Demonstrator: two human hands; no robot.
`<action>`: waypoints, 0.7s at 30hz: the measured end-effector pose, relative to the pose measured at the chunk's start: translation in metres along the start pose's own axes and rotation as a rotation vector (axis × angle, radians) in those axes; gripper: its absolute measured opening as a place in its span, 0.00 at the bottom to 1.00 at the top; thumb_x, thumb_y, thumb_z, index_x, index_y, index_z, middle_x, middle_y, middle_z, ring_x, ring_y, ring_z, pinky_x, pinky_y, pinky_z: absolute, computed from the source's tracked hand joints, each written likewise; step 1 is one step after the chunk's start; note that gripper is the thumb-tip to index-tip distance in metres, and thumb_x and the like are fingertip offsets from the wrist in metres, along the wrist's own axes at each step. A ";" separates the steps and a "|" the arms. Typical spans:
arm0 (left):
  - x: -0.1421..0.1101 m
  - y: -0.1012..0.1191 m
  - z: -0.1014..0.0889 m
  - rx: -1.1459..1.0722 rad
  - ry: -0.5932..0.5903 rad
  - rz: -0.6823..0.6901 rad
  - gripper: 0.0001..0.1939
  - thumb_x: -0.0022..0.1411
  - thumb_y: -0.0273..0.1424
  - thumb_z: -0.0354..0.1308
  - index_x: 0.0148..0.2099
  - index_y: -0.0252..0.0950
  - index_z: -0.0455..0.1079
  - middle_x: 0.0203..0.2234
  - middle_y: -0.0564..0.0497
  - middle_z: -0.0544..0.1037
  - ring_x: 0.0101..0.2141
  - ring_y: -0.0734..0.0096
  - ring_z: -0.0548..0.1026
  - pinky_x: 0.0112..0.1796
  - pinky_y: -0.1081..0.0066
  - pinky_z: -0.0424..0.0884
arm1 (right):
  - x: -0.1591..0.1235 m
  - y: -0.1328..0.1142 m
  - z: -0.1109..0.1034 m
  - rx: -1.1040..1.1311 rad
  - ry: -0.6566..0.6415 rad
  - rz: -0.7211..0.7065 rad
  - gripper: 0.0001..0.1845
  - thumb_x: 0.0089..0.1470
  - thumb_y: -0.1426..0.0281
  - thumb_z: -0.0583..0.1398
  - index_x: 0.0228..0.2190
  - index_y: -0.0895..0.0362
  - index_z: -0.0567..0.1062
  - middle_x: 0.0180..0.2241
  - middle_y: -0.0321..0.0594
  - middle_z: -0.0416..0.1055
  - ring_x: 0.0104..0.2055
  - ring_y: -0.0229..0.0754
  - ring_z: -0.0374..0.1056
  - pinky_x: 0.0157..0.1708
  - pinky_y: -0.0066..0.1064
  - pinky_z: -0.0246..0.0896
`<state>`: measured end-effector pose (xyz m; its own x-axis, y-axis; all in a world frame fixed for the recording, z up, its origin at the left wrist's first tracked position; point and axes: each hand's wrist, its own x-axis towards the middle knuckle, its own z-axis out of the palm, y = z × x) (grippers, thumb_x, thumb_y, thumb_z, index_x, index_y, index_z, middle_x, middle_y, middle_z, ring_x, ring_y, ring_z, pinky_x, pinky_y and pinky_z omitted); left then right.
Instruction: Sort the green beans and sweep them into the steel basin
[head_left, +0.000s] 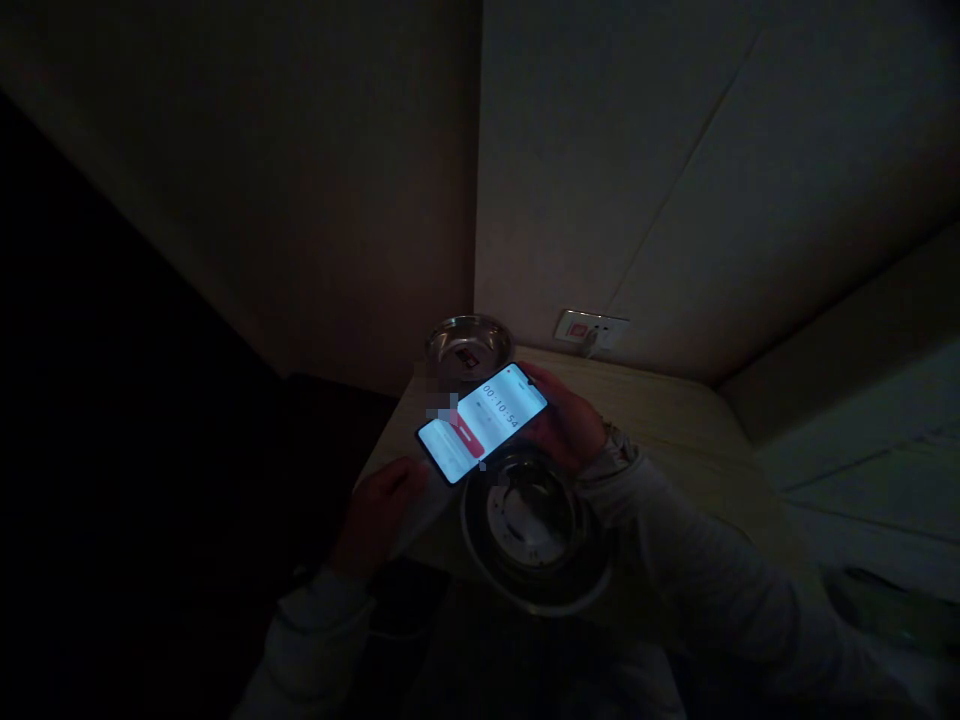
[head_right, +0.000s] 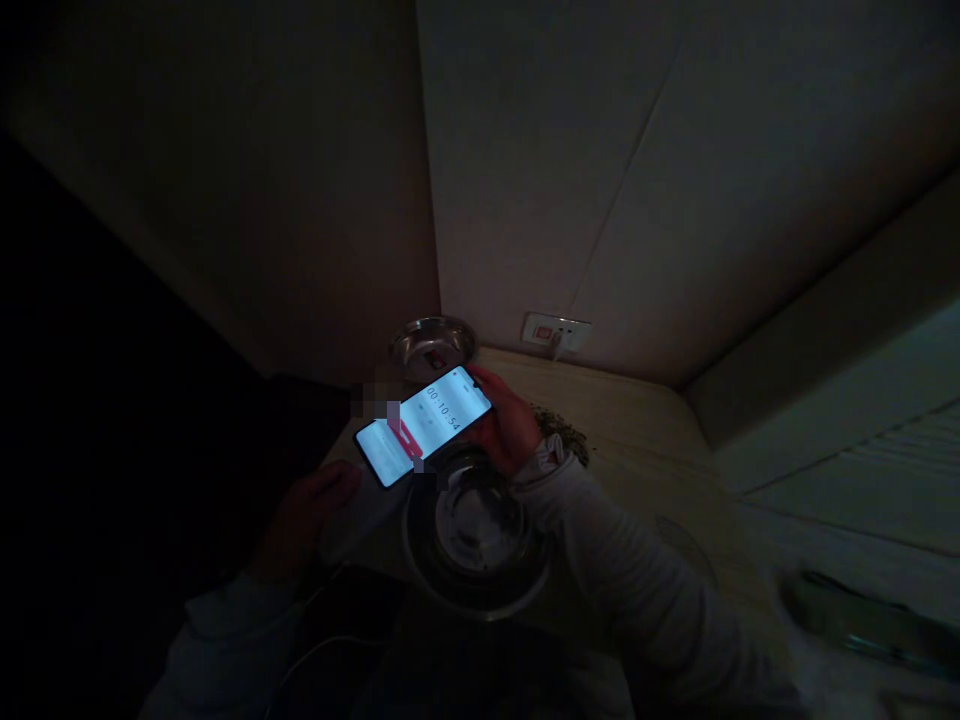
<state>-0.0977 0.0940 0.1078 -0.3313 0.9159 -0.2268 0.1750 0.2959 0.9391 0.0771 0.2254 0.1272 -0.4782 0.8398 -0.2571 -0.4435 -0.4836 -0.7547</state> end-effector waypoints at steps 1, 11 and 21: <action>0.000 -0.001 -0.001 0.004 -0.007 0.002 0.12 0.48 0.39 0.51 0.23 0.35 0.63 0.19 0.56 0.65 0.25 0.73 0.62 0.26 0.73 0.59 | -0.002 0.000 0.001 -0.005 0.006 0.000 0.13 0.47 0.72 0.52 0.37 0.53 0.67 0.32 0.35 0.71 0.34 0.39 0.67 0.31 0.35 0.66; -0.004 -0.002 -0.006 -0.016 -0.022 -0.008 0.14 0.48 0.41 0.52 0.23 0.35 0.65 0.18 0.56 0.65 0.23 0.74 0.62 0.25 0.74 0.59 | -0.015 0.005 0.008 -0.028 0.038 -0.085 0.13 0.46 0.69 0.54 0.37 0.53 0.67 0.34 0.36 0.69 0.36 0.41 0.66 0.30 0.35 0.65; -0.001 -0.013 -0.011 0.032 -0.020 -0.012 0.15 0.46 0.43 0.53 0.22 0.35 0.66 0.19 0.54 0.67 0.25 0.70 0.65 0.27 0.72 0.63 | -0.026 0.006 0.012 -0.067 0.033 -0.152 0.13 0.46 0.68 0.54 0.37 0.52 0.67 0.33 0.35 0.68 0.32 0.38 0.64 0.30 0.33 0.63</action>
<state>-0.1097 0.0864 0.0987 -0.3147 0.9173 -0.2439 0.2009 0.3155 0.9274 0.0776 0.1974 0.1369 -0.3839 0.9102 -0.1554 -0.4565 -0.3334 -0.8249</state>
